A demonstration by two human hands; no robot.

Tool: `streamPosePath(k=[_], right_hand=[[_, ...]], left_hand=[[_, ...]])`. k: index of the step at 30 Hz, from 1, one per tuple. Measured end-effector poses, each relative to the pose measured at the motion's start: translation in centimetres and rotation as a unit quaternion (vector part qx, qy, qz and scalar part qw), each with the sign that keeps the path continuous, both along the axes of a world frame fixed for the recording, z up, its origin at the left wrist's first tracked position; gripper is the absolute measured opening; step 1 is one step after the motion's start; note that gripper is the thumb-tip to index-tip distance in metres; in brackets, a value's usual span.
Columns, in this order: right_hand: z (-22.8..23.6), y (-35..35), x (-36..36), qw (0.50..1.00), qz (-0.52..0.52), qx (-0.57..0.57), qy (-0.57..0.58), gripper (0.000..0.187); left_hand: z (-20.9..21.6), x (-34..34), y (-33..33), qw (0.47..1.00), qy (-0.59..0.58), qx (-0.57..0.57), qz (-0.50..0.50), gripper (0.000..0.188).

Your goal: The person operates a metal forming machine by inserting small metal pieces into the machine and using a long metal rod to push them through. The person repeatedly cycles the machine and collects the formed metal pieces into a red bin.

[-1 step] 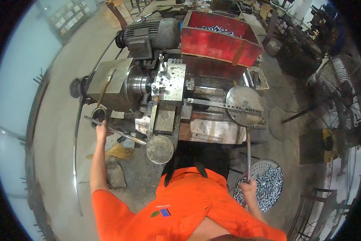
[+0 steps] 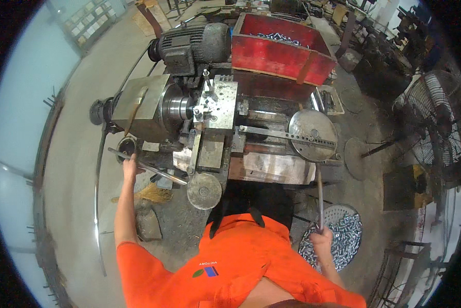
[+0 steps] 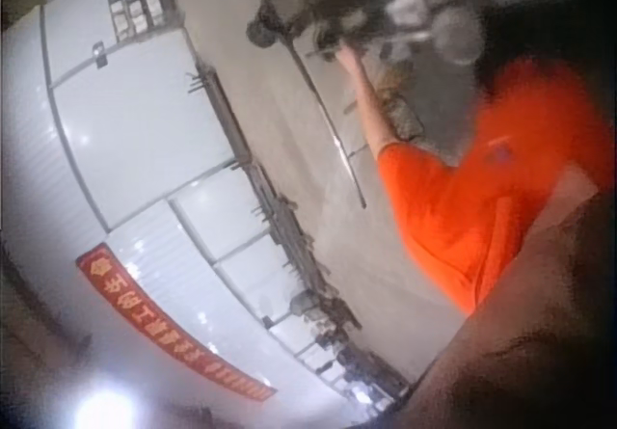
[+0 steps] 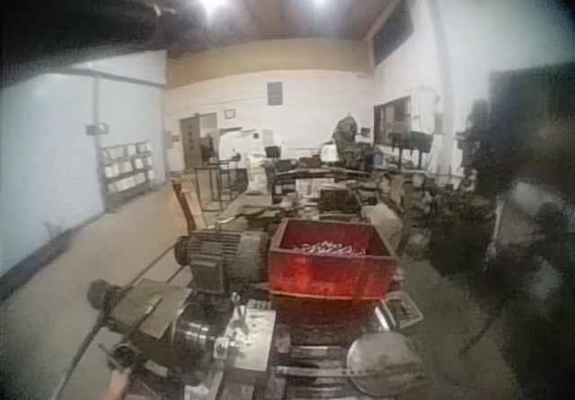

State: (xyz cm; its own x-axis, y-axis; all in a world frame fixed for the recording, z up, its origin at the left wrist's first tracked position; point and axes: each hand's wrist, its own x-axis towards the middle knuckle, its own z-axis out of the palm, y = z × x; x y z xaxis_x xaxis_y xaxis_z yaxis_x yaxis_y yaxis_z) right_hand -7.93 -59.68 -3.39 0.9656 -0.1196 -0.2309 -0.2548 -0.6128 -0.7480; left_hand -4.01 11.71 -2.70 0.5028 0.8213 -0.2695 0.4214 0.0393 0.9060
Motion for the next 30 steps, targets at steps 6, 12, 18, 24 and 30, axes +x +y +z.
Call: streamPosePath(k=[6, 12, 18, 24, 30], right_hand=[[2.0, -10.5, 8.6, 0.93, -0.011, -0.367, -0.013, 0.063], [1.8, -15.0, 20.4, 0.823, -0.09, -0.557, -0.06, 0.076], [0.7, -11.1, 20.8, 0.851, -0.074, -0.507, -0.116, 0.074], [-0.2, -12.1, 20.9, 0.833, -0.098, -0.517, -0.172, 0.05], [-1.0, -12.0, 21.3, 0.812, -0.106, -0.532, -0.216, 0.038]], left_hand=[[0.5, 0.3, -0.5, 0.998, 0.033, -0.006, -0.048, 0.048], [-0.6, -0.7, 1.2, 0.987, -0.056, -0.117, -0.095, 0.048], [-8.1, -5.9, 4.4, 0.949, 0.179, 0.168, -0.196, 0.055], [-9.5, -2.5, -2.5, 0.701, 0.44, 0.432, -0.359, 0.049], [-20.3, -2.3, -5.5, 0.852, 0.332, 0.399, -0.071, 0.041]])
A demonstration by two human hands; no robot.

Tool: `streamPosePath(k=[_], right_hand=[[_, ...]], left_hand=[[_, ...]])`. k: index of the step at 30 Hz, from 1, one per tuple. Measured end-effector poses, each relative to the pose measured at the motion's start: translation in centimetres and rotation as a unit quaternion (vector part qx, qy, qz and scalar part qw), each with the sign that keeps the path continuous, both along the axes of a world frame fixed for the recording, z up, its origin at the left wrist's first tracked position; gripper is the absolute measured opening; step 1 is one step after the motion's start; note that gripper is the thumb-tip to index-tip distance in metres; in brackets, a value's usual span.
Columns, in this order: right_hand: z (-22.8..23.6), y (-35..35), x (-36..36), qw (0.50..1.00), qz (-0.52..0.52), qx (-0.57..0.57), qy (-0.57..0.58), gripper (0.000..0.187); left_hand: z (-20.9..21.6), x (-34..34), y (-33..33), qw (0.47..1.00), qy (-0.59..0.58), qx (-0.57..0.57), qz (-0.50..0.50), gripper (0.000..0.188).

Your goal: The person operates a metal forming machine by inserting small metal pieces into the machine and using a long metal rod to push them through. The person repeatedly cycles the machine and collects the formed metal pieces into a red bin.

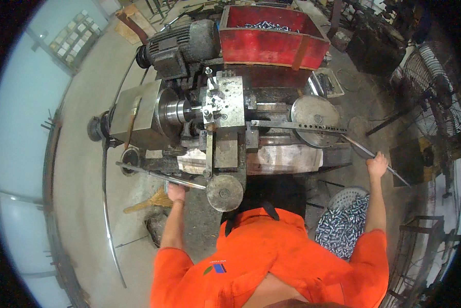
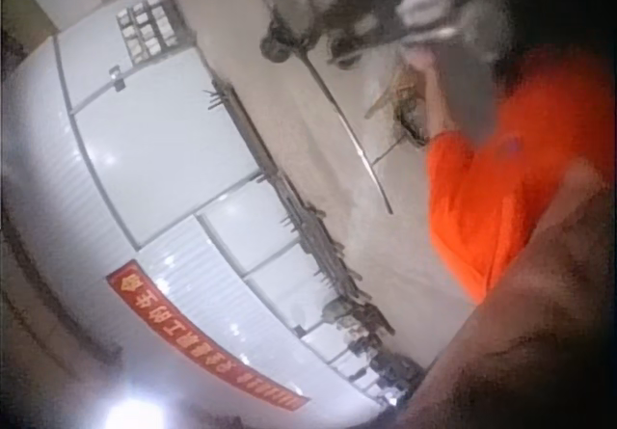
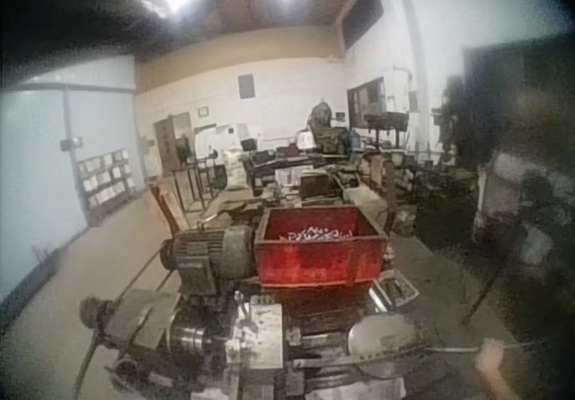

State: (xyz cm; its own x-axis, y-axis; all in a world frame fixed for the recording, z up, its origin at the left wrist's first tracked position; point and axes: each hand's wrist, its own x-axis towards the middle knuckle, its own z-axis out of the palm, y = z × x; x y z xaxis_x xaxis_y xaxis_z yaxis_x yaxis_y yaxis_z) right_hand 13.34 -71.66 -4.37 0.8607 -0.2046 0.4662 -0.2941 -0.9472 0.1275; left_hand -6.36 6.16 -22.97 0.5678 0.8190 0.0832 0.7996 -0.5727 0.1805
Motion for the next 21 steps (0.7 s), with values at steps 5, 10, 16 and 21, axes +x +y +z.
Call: streamPosePath(k=[5, 10, 16, 21], right_hand=[[0.9, 0.6, -0.2, 0.999, -0.024, 0.01, 0.044, 0.043], [0.3, 1.3, -0.9, 0.999, 0.039, 0.012, 0.012, 0.063], [9.5, 10.7, 1.7, 0.935, 0.17, 0.242, 0.194, 0.044], [17.5, 28.0, 5.0, 0.852, 0.392, 0.292, 0.186, 0.05]], left_hand=[[6.5, -1.9, 5.5, 0.947, 0.204, -0.009, -0.249, 0.047], [3.3, -4.0, 1.8, 0.991, -0.031, -0.1, -0.088, 0.046], [8.3, -6.4, 2.7, 0.936, 0.005, -0.344, -0.069, 0.05], [18.7, -8.0, 7.5, 0.959, -0.121, -0.255, -0.015, 0.046]])
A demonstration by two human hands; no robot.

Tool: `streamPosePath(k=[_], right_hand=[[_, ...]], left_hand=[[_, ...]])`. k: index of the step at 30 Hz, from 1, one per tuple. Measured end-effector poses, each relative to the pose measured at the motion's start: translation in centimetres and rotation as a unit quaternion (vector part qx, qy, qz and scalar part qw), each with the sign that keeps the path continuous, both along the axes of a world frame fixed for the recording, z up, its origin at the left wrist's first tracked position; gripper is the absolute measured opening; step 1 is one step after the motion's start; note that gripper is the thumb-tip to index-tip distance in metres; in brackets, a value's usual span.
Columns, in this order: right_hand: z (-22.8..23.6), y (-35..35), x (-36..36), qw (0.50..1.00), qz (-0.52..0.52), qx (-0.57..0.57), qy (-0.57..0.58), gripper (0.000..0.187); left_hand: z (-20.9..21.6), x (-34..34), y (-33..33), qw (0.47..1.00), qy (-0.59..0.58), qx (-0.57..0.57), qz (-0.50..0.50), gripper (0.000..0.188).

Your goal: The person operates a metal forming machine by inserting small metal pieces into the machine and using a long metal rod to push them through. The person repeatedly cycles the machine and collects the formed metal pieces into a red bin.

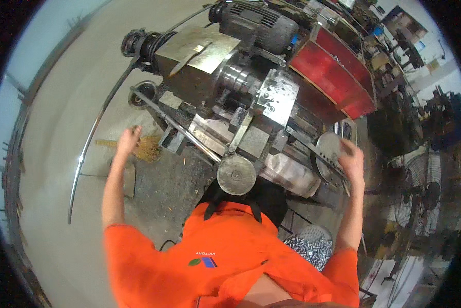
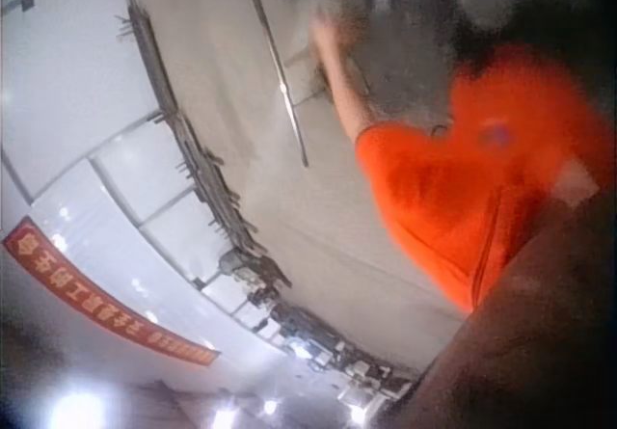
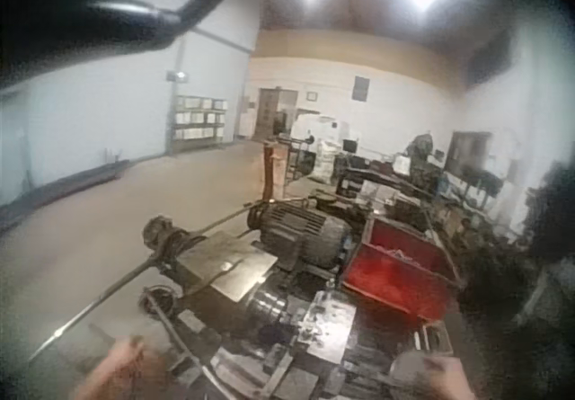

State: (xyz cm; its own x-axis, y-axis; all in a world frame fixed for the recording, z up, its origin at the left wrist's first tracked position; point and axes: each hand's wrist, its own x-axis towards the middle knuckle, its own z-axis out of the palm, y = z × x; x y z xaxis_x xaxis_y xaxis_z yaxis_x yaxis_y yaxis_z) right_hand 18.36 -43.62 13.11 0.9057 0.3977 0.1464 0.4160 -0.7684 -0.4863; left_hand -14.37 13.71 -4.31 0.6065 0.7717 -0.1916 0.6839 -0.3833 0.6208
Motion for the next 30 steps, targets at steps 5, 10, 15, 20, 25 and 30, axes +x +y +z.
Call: streamPosePath(k=[5, 10, 15, 20, 25, 30], right_hand=[[3.7, 17.7, -0.1, 0.941, 0.314, 0.069, -0.104, 0.045], [0.6, 29.0, 0.1, 0.908, 0.379, -0.135, -0.116, 0.022], [-2.7, 30.2, 0.6, 0.925, 0.309, -0.142, -0.17, 0.022], [-1.7, 30.3, -0.8, 0.939, 0.263, -0.163, -0.152, 0.024], [2.1, 27.1, -0.4, 0.926, 0.245, -0.211, -0.193, 0.027], [8.3, 18.3, 8.5, 0.938, 0.115, -0.084, -0.316, 0.043]], left_hand=[[11.7, -3.5, 4.2, 0.975, -0.034, 0.217, 0.018, 0.039], [11.6, -12.3, 8.7, 0.948, 0.103, 0.281, 0.108, 0.047], [8.1, -11.3, 0.2, 0.963, 0.087, 0.183, 0.179, 0.068], [10.1, -7.8, -9.2, 0.936, 0.154, 0.25, 0.191, 0.057], [8.7, -9.6, -8.0, 0.945, 0.098, 0.271, 0.155, 0.043], [9.2, -8.3, -7.4, 0.942, 0.116, 0.298, 0.102, 0.038]])
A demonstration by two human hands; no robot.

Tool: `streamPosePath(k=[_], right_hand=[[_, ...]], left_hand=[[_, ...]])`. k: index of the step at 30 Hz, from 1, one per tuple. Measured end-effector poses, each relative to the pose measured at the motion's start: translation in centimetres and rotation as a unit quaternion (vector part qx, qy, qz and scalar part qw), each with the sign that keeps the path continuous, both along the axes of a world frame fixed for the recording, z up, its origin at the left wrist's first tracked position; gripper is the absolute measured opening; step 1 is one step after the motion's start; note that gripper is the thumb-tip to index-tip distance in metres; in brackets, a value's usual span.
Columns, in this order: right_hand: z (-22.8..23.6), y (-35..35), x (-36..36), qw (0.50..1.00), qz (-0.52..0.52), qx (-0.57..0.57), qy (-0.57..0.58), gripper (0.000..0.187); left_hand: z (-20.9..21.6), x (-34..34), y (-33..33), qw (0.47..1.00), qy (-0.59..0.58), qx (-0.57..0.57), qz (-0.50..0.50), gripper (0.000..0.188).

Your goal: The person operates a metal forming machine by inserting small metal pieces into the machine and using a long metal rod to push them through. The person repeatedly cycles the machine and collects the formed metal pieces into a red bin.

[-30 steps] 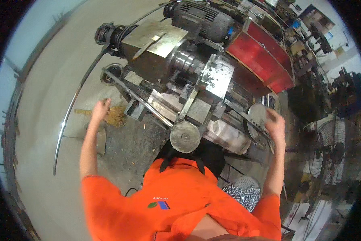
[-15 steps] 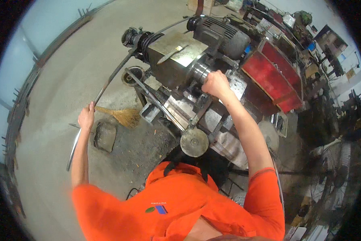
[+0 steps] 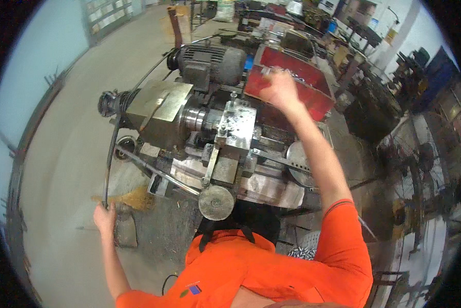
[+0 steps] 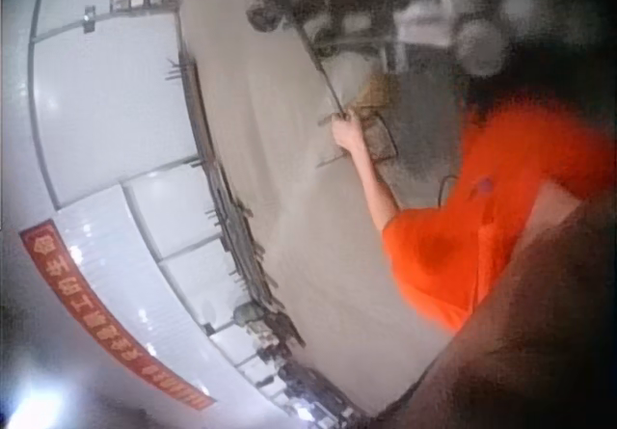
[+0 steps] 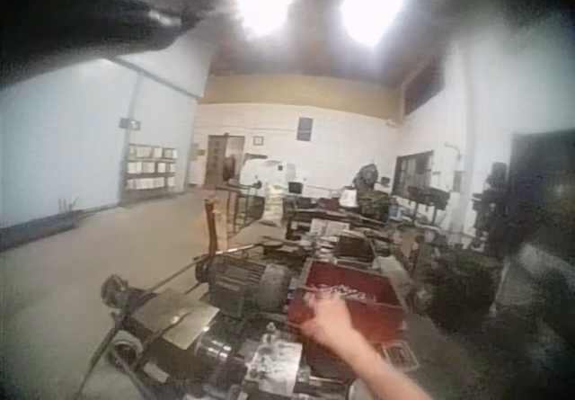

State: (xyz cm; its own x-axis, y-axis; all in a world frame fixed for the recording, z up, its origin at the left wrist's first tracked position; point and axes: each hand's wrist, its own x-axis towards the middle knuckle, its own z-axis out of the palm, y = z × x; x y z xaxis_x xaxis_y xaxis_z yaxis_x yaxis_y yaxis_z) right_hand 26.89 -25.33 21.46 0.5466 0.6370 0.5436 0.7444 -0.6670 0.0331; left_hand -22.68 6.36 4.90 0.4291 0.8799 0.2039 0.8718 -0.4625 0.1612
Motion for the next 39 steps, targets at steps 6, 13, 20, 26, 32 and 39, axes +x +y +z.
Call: streamPosePath(k=[6, 13, 20, 26, 32, 39], right_hand=[[8.0, -7.4, 0.3, 0.985, 0.025, 0.173, 0.005, 0.046], [6.1, -17.3, -2.2, 0.981, -0.05, 0.162, 0.097, 0.043], [-8.8, -36.9, -11.7, 0.933, -0.21, 0.124, 0.266, 0.037], [-24.6, -45.1, -24.5, 0.781, -0.41, 0.042, 0.468, 0.033], [-34.5, -46.7, -29.3, 0.723, -0.427, -0.188, 0.509, 0.027], [-36.5, -48.3, -29.9, 0.736, -0.412, -0.155, 0.514, 0.036]], left_hand=[[4.1, 6.3, -1.8, 0.972, 0.026, 0.126, -0.195, 0.028], [4.1, 18.1, -6.7, 0.882, -0.009, -0.002, -0.471, 0.029], [-5.3, 23.9, -4.9, 0.883, 0.021, -0.251, -0.397, 0.023], [-4.9, 23.8, -5.2, 0.862, 0.015, -0.313, -0.398, 0.023], [-6.1, 24.1, -4.6, 0.862, -0.037, -0.313, -0.397, 0.019], [-6.5, 23.9, -3.4, 0.877, -0.016, -0.266, -0.399, 0.023]])
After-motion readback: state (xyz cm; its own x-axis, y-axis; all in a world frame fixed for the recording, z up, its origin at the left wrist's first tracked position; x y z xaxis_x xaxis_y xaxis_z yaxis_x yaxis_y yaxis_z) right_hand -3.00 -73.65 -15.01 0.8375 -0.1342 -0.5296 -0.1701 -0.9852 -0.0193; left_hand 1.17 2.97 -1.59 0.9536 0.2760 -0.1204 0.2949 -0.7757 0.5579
